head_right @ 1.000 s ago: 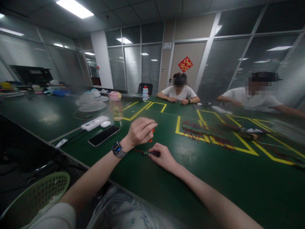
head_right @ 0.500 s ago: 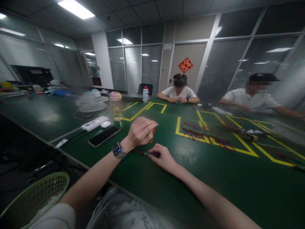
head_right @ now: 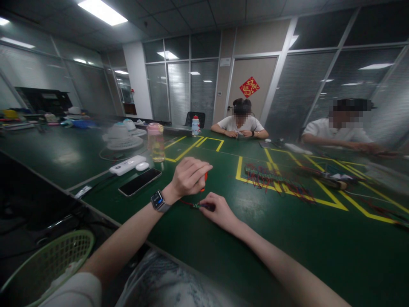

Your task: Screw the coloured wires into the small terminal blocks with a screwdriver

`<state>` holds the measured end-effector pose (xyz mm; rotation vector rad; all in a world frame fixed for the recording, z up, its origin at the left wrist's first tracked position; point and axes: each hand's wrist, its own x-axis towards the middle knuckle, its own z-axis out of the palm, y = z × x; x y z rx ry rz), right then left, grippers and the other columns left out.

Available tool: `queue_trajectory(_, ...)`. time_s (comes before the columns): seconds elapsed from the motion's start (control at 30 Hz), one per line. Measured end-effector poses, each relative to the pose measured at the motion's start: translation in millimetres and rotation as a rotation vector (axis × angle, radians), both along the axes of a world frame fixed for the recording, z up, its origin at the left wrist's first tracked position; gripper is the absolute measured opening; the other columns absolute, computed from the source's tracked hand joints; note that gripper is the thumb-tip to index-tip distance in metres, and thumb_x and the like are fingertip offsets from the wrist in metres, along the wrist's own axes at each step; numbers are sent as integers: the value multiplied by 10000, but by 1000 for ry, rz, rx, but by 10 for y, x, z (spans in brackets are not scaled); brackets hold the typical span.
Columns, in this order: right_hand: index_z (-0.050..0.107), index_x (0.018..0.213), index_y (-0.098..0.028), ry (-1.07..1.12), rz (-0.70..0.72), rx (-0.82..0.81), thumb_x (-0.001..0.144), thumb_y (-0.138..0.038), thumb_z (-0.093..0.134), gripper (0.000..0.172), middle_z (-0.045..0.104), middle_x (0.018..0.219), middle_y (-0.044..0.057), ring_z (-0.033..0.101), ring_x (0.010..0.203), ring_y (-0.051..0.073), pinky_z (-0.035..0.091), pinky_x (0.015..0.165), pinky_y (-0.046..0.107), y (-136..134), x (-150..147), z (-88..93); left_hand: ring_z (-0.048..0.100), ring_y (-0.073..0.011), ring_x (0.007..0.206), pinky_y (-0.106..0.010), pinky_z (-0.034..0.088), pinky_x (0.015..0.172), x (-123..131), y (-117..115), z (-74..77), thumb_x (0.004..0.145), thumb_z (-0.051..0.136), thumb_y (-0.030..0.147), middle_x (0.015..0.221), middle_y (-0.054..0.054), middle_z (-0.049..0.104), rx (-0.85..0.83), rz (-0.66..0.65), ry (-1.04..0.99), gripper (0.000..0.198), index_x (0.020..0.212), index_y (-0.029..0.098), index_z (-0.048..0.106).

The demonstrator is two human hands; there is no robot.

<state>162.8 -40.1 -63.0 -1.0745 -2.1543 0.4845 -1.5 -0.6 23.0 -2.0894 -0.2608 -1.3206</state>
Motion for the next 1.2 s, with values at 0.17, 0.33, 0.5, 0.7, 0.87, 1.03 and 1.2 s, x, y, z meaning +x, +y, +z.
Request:
queue_trajectory(0.17,708,864,-183,7,7,3,789,-196,602,131,600,785,29,557,694,133,452,644,254,16,9,-28,555,-171,762,-337,443,710,-2,15,-15,818,498,249,796,-50,623,6,29,-16,226,1009,163,585)
queue_trajectory(0.33,708,862,-184,7,1,2,788,-197,603,129,600,786,29,557,693,132,455,650,256,19,12,-33,572,-191,833,-361,455,753,-7,-4,-2,817,480,260,897,-78,653,-3,-1,-9,234,998,164,593)
queue_trajectory(0.5,710,873,-181,9,8,2,788,-196,601,139,599,788,31,559,695,135,458,657,258,18,13,-31,584,-178,869,-339,461,772,13,-29,15,791,464,135,963,-70,674,17,-51,-16,320,1098,145,556)
queue_trajectory(0.7,708,870,-179,8,13,16,787,-196,602,136,604,796,34,564,711,139,462,676,265,29,20,-48,557,-168,721,-322,450,675,6,-7,4,796,555,273,761,-41,627,63,-9,-41,195,956,168,590)
queue_trajectory(0.87,709,867,-174,7,8,16,786,-191,604,134,604,798,36,565,715,140,463,680,267,17,13,-29,570,-189,795,-352,464,730,-2,-18,5,803,488,250,888,-76,655,28,-30,-22,211,962,161,596)
queue_trajectory(1.03,710,866,-171,4,12,7,790,-180,596,137,604,796,37,561,709,137,456,668,259,9,5,-14,595,-175,859,-339,460,772,9,-39,14,805,454,152,972,-70,677,9,-25,-8,303,1089,150,559)
queue_trajectory(1.2,706,861,-170,7,11,15,787,-190,602,129,609,803,36,564,711,137,456,677,263,19,8,-26,603,-166,810,-329,448,747,13,-31,18,811,479,178,906,-54,678,30,-8,-4,279,1077,155,560)
